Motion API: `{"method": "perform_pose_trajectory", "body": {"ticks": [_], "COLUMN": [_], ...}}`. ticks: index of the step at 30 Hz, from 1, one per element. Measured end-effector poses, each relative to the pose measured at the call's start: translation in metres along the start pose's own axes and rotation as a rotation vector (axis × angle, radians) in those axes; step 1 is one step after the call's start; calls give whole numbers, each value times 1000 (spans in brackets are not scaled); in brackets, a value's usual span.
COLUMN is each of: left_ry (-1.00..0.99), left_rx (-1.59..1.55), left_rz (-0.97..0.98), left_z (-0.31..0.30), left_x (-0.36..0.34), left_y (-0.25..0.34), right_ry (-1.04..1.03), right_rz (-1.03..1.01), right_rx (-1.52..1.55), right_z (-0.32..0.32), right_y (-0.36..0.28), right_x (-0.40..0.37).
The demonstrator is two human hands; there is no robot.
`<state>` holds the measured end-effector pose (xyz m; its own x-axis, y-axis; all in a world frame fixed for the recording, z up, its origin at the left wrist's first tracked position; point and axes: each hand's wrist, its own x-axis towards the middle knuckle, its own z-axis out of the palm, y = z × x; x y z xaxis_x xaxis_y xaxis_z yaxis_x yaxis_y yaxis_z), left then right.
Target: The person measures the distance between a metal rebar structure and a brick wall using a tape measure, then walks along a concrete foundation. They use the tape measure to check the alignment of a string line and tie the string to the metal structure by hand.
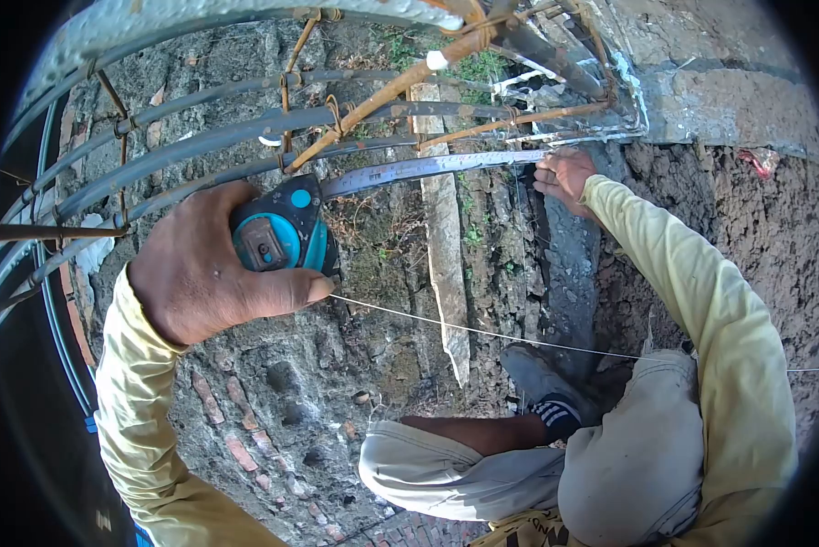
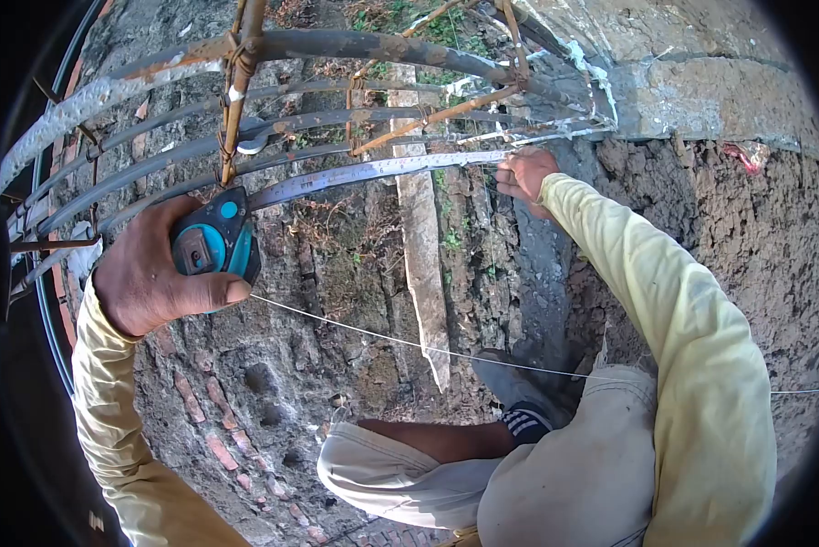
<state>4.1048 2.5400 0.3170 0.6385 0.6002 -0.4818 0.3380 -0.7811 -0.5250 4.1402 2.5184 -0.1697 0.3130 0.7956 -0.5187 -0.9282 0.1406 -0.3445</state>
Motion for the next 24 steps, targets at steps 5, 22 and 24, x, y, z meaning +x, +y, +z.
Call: {"method": "perform_pose_trajectory", "body": {"ticks": [5, 22, 24], "left_ry": [28, 16, -47], "left_rx": [-52, -143, -178], "left_rz": [28, -62, -96], "left_z": [4, 8, 5], "left_x": [0, 2, 3], "left_y": [-8, -4, 0], "right_ry": [38, 100, 110], "right_rz": [0, 24, 20], "right_rx": [122, 176, 176], "right_z": [8, 16, 16], "right_y": [-1, -3, -2], "right_x": [-3, -2, -1]}}
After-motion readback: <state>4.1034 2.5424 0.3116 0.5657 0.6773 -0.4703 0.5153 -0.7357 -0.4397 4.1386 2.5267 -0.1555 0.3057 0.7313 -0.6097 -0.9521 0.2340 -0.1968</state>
